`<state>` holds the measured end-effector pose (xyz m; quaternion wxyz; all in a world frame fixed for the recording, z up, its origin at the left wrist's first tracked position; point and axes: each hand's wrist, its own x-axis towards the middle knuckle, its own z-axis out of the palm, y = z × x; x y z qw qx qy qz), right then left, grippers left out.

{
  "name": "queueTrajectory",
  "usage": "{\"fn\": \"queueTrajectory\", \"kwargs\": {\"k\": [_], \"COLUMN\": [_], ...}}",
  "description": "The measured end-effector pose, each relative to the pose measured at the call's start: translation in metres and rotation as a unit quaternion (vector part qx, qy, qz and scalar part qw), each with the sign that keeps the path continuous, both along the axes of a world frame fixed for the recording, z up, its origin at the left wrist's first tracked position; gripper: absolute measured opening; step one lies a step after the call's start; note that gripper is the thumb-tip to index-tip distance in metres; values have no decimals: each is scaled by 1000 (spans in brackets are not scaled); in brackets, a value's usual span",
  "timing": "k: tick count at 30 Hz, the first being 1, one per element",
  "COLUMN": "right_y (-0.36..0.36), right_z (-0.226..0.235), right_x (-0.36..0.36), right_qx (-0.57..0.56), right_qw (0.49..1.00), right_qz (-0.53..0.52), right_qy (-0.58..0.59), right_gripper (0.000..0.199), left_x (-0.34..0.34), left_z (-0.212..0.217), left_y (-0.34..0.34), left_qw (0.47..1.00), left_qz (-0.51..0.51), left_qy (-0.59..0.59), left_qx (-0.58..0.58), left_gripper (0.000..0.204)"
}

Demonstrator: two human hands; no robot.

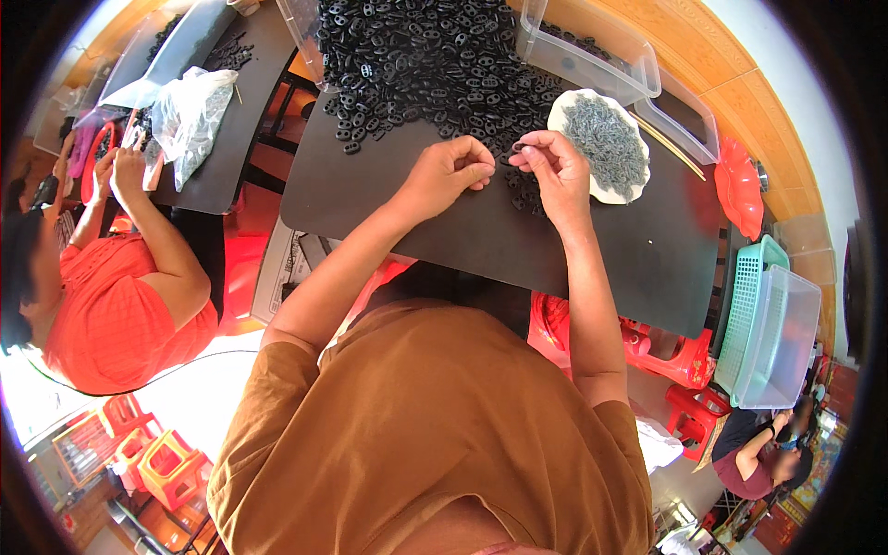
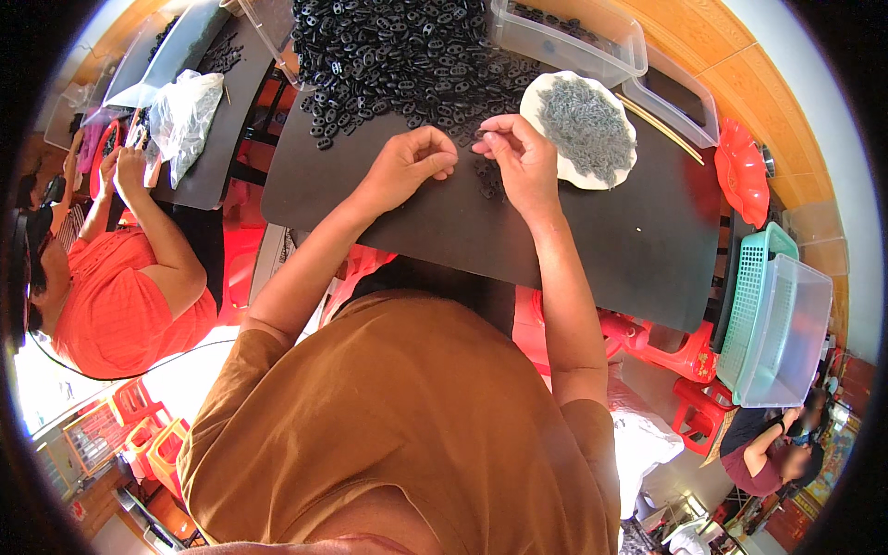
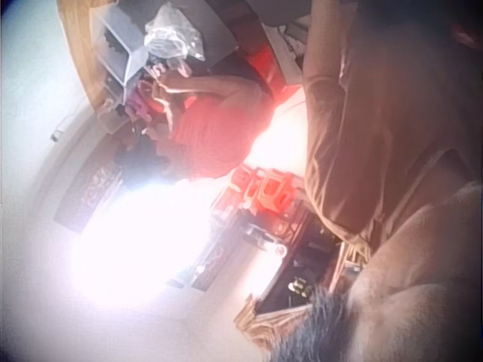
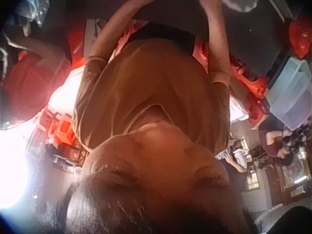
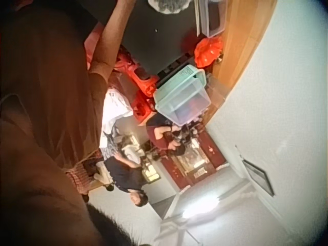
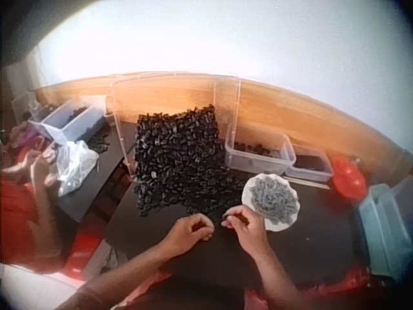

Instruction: The person sits at a table and repeatedly picks up small black plastic hair clips and metal pins. They insert the pins into the clips by hand and place the assembled units into a white bowl. The process is repetitive and involves handling small components one at a time.

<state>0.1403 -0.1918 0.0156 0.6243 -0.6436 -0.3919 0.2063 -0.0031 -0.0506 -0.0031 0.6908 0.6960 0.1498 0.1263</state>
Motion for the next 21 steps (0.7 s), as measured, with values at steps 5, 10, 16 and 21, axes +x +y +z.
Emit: {"fn": "queueTrajectory", "kwargs": {"k": [5, 10, 16, 21], "right_y": [2, 3, -1, -1], "right_z": [-3, -3, -4, -8], "right_x": [-10, -14, -11, -7], "right_qx": [-39, -30, -60, -58], "right_qw": [999, 998, 992, 988], "right_qz": [18, 21, 48, 57], "right_qy": [-14, -45, -100, -133], "right_gripper": [9, 10, 12, 12], "left_x": [-2, -3, -2, -4], "left_z": [-3, -9, -7, -6], "left_y": [4, 7, 7, 8], "left_qw": [994, 993, 996, 999], "left_qz": [19, 24, 12, -14], "left_qy": [-45, -66, -43, -19], "left_qx": [-95, -100, -78, -48], "left_gripper": [7, 8, 14, 14]}}
